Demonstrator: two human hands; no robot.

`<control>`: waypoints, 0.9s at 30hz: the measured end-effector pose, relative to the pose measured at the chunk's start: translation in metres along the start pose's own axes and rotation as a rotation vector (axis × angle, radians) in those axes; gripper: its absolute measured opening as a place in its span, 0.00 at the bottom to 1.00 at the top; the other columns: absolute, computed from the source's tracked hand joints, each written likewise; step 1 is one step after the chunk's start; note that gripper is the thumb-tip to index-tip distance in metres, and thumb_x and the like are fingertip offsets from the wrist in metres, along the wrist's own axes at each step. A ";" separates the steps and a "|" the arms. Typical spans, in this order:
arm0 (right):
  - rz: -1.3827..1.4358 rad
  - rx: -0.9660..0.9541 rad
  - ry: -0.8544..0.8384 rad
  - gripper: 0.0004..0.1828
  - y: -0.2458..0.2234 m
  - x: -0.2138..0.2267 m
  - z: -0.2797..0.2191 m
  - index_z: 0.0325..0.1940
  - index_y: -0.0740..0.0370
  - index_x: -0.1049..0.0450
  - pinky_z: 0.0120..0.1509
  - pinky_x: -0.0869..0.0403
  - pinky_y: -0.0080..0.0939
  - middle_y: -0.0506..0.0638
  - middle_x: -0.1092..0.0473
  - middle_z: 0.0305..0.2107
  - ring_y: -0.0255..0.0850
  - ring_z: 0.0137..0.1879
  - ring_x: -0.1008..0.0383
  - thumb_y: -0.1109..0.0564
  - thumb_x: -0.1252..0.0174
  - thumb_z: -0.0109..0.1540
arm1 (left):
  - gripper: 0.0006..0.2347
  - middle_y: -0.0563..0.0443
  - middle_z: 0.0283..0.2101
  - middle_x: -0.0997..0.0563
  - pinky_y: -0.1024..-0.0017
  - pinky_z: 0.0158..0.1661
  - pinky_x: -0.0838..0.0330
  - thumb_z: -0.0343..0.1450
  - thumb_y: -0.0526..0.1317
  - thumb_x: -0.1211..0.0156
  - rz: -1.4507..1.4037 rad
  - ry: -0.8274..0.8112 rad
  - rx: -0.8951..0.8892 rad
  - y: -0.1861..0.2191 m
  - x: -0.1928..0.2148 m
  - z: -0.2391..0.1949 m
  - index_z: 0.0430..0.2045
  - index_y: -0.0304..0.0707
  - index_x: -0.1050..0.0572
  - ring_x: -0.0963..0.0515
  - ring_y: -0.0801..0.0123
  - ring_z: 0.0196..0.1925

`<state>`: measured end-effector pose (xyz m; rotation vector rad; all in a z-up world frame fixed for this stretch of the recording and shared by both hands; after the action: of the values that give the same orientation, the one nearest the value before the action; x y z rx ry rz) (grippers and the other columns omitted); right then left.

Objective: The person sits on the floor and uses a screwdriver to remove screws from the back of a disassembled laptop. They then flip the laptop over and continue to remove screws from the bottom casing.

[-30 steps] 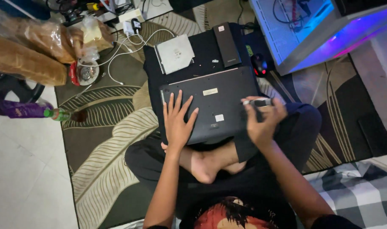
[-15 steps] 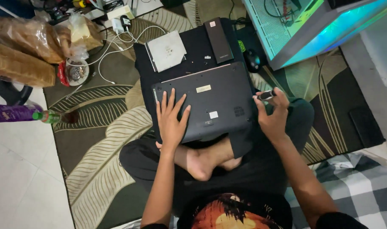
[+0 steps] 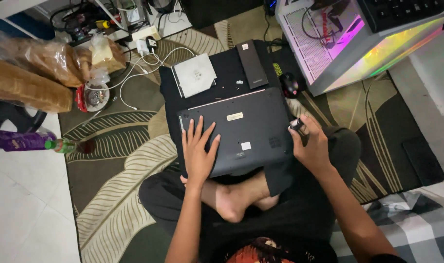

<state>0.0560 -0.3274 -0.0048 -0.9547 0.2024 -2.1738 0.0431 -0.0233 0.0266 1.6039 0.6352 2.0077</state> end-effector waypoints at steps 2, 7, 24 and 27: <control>0.058 -0.003 0.015 0.30 0.001 0.001 0.001 0.65 0.69 0.38 0.56 0.24 0.61 0.63 0.29 0.46 0.66 0.53 0.24 0.65 0.32 0.63 | 0.16 0.47 0.71 0.34 0.45 0.71 0.61 0.77 0.47 0.43 -0.005 0.000 -0.003 -0.001 0.000 0.000 0.58 0.51 0.24 0.45 0.49 0.76; 0.126 -0.085 0.055 0.31 0.006 -0.003 -0.008 0.64 0.68 0.37 0.54 0.23 0.57 0.61 0.25 0.42 0.63 0.48 0.22 0.66 0.30 0.61 | 0.16 0.48 0.72 0.35 0.45 0.71 0.60 0.76 0.48 0.43 0.030 0.000 -0.005 -0.004 -0.003 0.001 0.59 0.52 0.24 0.45 0.50 0.76; 0.078 -0.038 -0.016 0.35 0.013 -0.009 -0.009 0.66 0.68 0.38 0.56 0.23 0.59 0.62 0.24 0.44 0.64 0.50 0.22 0.64 0.29 0.59 | 0.16 0.46 0.70 0.33 0.46 0.72 0.61 0.77 0.48 0.44 -0.016 0.014 0.006 0.000 0.000 0.000 0.57 0.48 0.23 0.44 0.49 0.76; 0.077 -0.050 -0.026 0.36 0.008 -0.009 -0.005 0.68 0.67 0.39 0.54 0.23 0.60 0.63 0.25 0.44 0.64 0.49 0.22 0.65 0.29 0.60 | 0.15 0.46 0.71 0.33 0.46 0.72 0.62 0.77 0.49 0.45 -0.023 0.022 0.000 -0.001 0.001 0.000 0.57 0.49 0.23 0.44 0.50 0.76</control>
<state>0.0609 -0.3271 -0.0169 -0.9869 0.2776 -2.0938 0.0429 -0.0223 0.0264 1.5698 0.6595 2.0109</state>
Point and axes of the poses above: each hand's wrist, its own z-axis towards the middle knuckle, its own x-axis out of the back of the hand, y = z × x, the point moved 4 cm from there along z, towards the middle knuckle
